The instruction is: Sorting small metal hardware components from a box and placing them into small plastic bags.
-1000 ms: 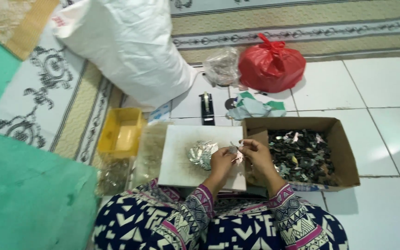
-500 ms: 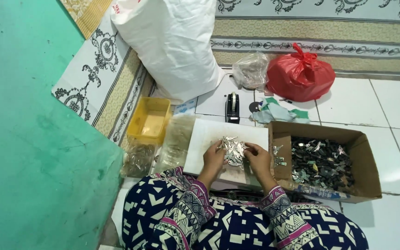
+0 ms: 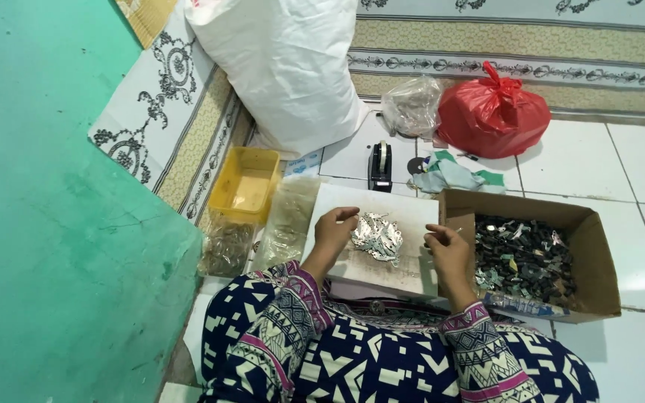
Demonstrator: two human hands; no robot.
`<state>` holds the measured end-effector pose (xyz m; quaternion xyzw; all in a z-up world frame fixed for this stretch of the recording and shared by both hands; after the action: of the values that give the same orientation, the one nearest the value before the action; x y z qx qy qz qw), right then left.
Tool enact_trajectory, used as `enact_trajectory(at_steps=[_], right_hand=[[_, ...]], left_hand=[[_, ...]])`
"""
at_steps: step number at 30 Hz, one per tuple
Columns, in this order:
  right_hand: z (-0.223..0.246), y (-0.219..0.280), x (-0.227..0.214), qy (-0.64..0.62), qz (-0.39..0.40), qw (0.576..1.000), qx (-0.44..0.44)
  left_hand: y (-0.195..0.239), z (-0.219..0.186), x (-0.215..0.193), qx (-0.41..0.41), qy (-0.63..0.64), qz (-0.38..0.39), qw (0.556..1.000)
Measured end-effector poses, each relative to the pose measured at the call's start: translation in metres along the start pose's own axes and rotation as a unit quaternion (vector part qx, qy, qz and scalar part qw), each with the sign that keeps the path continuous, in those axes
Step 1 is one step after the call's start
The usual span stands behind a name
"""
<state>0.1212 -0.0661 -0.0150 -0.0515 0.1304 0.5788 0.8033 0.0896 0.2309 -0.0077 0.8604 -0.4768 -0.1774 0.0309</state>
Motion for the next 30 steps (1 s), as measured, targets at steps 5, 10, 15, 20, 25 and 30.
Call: enact_trajectory(at_steps=[5, 10, 15, 20, 25, 30], right_hand=[[0.012, -0.006, 0.058, 0.045, 0.064, 0.996, -0.051], [0.015, 0.01, 0.18, 0.057, 0.13, 0.984, -0.106], [0.042, 0.079, 0.294, 0.119, 0.234, 0.949, -0.173], [-0.001, 0.123, 0.369, 0.329, 0.3, 0.843, -0.301], [-0.022, 0.166, 0.392, 0.488, 0.357, 0.697, -0.385], [-0.06, 0.159, 0.405, 0.489, 0.355, 0.696, -0.389]], left_hand=[[-0.033, -0.02, -0.035, 0.03, 0.006, 0.009, 0.999], [-0.074, -0.01, -0.114, 0.052, -0.091, -0.04, 0.994], [-0.086, 0.033, -0.165, 0.048, -0.223, -0.056, 0.972], [-0.137, 0.189, -0.13, 0.026, -0.325, 0.026, 0.945], [-0.148, 0.244, -0.109, 0.013, -0.408, 0.087, 0.909], [-0.145, 0.24, -0.107, 0.012, -0.437, 0.086, 0.895]])
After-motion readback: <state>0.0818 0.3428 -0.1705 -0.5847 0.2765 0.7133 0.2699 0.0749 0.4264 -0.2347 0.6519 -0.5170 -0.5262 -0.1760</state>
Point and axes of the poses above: each hand's wrist, its own y-axis away from the middle knuckle, its own x-axis out of the palm, z = x × y, the point moved 10 cm from there along -y, towards the middle knuckle, and after that the axes turned 11 degrees about -z, right-handed, at the moved point
